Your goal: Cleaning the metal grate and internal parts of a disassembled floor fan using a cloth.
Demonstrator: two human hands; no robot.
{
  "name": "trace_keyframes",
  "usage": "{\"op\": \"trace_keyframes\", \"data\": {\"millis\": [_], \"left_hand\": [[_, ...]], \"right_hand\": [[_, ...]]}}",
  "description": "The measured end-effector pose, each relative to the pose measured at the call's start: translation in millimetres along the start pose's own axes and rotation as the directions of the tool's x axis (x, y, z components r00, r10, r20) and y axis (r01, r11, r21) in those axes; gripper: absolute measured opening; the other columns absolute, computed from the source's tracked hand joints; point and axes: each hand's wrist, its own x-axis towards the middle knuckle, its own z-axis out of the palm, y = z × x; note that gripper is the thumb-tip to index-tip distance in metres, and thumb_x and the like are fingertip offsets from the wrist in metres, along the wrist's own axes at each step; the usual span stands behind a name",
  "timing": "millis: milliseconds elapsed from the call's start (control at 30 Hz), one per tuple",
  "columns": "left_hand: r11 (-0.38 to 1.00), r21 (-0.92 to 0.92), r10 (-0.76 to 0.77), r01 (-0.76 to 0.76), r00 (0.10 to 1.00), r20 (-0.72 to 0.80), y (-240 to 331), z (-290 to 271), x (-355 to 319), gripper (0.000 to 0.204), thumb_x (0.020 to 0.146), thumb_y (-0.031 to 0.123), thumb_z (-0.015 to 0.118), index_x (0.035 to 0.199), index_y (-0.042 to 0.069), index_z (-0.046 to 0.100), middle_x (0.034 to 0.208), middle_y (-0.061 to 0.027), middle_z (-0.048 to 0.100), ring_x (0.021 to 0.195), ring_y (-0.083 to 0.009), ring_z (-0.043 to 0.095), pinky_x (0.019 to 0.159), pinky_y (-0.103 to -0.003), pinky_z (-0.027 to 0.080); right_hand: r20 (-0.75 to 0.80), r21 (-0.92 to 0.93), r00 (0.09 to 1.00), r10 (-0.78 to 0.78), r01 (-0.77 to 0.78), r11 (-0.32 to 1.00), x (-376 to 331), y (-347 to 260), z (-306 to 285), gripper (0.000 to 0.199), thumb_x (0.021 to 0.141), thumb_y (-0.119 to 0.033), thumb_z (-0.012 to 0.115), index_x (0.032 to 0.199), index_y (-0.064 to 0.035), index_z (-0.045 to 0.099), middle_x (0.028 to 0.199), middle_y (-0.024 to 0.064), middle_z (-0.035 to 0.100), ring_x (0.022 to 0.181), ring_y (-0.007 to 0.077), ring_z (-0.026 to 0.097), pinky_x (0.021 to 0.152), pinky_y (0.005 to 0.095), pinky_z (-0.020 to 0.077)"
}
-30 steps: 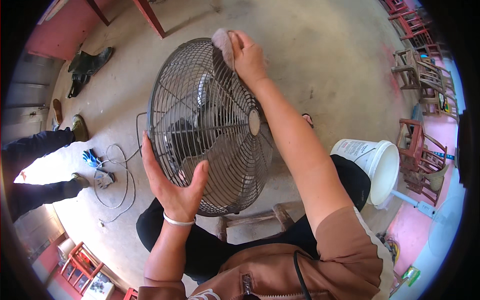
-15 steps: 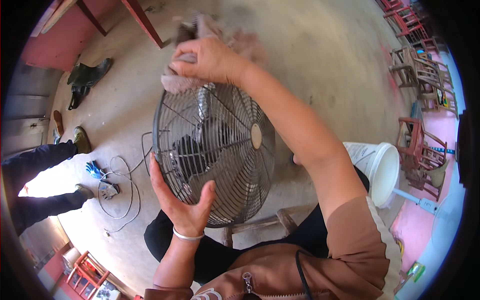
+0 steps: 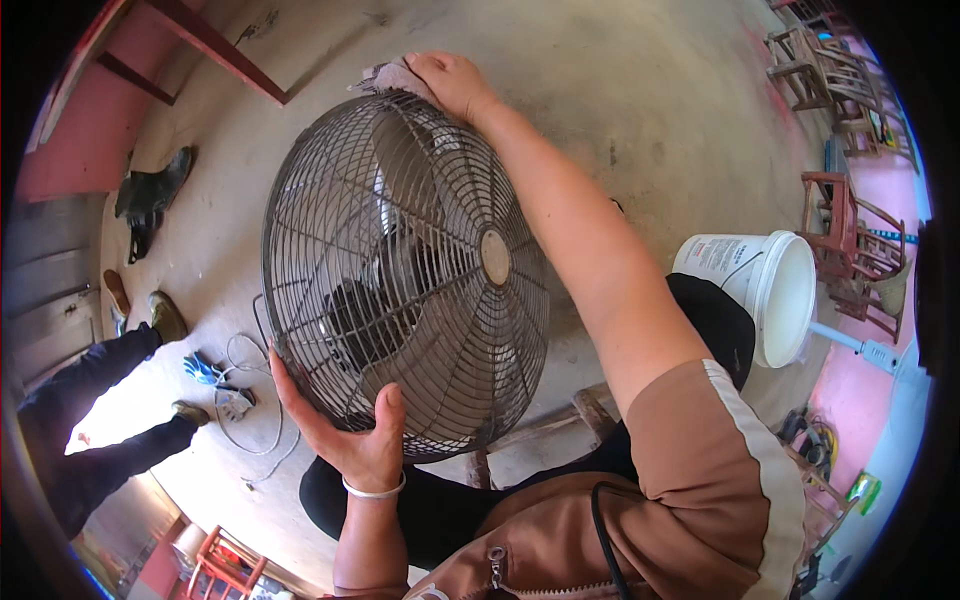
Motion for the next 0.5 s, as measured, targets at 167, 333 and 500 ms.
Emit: {"op": "trace_keyframes", "data": {"millis": [167,333,500], "left_hand": [[0.998,0.064,-0.007,0.008,1.000,-0.017,-0.2,-1.1,-3.1,0.095,0.079,0.046,0.071,0.147,-0.003,0.027,0.149,-0.0205,0.034,0.140,-0.0323,0.028,0.116,-0.044,0.016],[0.997,0.078,0.005,-0.002,0.999,-0.034,4.1,-3.2,-2.5,0.093,0.079,0.044,0.071,0.147,-0.003,0.027,0.148,-0.0205,0.034,0.139,-0.0329,0.029,0.116,-0.044,0.016],[0.988,0.135,0.082,-0.078,0.996,-0.024,28.4,5.9,-6.1,0.090,0.078,0.036,0.072,0.146,-0.003,0.028,0.148,-0.0201,0.035,0.139,-0.0323,0.029,0.116,-0.044,0.018]], "right_hand": [[-0.242,-0.043,0.970,0.031,-0.043,0.998,-41.5,36.3,1.2,0.043,0.095,-0.043,0.045,0.110,-0.0078,0.065,0.103,0.0207,0.066,0.099,0.0400,0.061,0.086,0.0428,0.0476],[-0.291,-0.168,0.919,0.265,-0.322,0.932,-139.5,138.7,10.7,0.036,0.097,-0.028,0.041,0.118,-0.0038,0.058,0.112,0.0238,0.063,0.108,0.0405,0.057,0.093,0.0442,0.0439],[-0.277,-0.106,0.846,0.455,-0.497,0.861,-295.0,140.3,12.4,0.037,0.098,-0.022,0.046,0.127,-0.0009,0.052,0.111,0.0235,0.063,0.106,0.0393,0.060,0.093,0.0413,0.0454]]}}
